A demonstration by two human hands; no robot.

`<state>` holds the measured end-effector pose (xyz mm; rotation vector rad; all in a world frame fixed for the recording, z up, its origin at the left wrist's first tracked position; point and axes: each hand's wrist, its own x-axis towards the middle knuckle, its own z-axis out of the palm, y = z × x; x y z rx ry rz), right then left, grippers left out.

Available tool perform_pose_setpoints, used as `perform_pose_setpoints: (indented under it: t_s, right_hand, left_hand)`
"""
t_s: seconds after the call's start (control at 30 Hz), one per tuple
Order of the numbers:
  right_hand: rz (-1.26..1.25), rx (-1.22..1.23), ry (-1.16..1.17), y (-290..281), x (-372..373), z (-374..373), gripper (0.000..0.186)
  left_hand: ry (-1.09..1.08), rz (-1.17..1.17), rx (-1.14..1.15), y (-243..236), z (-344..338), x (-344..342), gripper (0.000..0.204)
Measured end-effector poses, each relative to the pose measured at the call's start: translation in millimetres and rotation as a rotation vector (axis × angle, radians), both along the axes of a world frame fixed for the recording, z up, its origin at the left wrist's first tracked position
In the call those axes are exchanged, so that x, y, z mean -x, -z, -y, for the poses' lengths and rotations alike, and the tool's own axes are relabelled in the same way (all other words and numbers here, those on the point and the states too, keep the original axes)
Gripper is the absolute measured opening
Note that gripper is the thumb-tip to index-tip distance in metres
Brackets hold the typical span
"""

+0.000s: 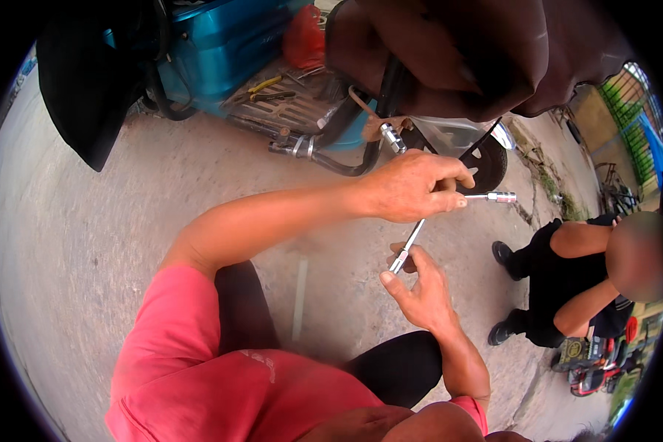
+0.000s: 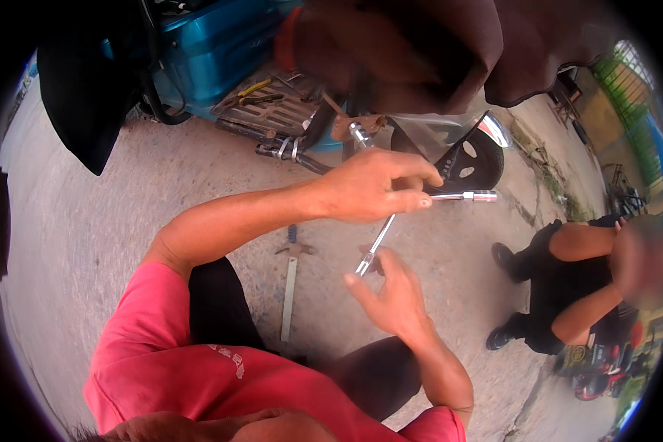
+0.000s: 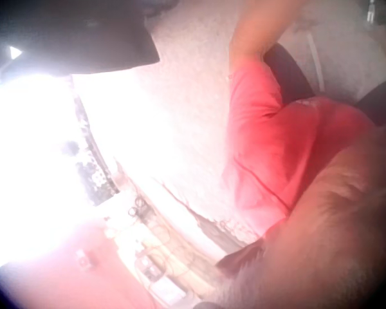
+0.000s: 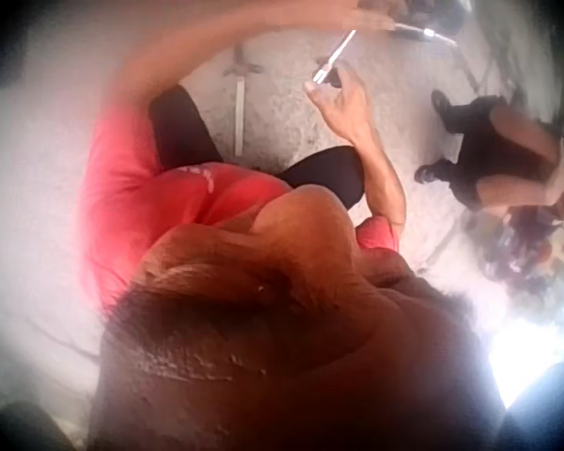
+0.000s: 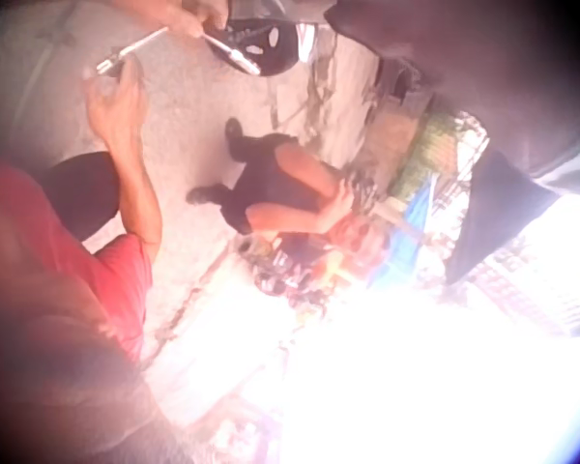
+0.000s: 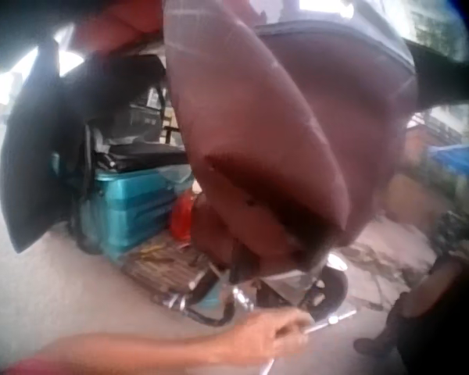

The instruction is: The person uses a socket wrench to unscrew bolts from a metal component on the rear of a blue electric vehicle, then removes a cardboard spacer and works with a screwdriver on the same assembly.

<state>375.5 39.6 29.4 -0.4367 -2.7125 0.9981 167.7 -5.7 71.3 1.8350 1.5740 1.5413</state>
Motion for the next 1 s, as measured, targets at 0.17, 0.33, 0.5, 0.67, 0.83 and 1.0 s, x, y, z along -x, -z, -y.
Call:
perform_pose_setpoints:
  t_s: [0.17, 0.33, 0.5, 0.67, 0.83, 1.0]
  right_hand:
    - [-0.178, -0.076, 0.021, -23, -14, -12, 0.037]
    - [-0.498, -0.536, 0.022, -63, 1, -38, 0.036]
    - [-0.493, -0.857, 0.047, -71, 29, -66, 0.036]
    - [-0.383, -1.095, 0.036, -77, 44, -91, 0.034]
    - [-0.323, -0.966, -0.055, -71, 41, -101, 0.040]
    - [-0.408, -0.796, 0.056, -37, 42, -119, 0.040]
  left_hand:
    - [0.033, 0.370, 0.278, 18, 54, 18, 0.074]
    - [0.426, 0.323, 0.363, -32, 78, -15, 0.102]
    - [0.383, 0.282, 0.394, -39, 86, -19, 0.101]
    - [0.129, 0.013, 0.605, 25, 59, -5, 0.090]
    - [0.291, 0.515, 0.554, 67, 56, -38, 0.060]
    - [0.257, 0.651, 0.714, 24, 64, -49, 0.061]
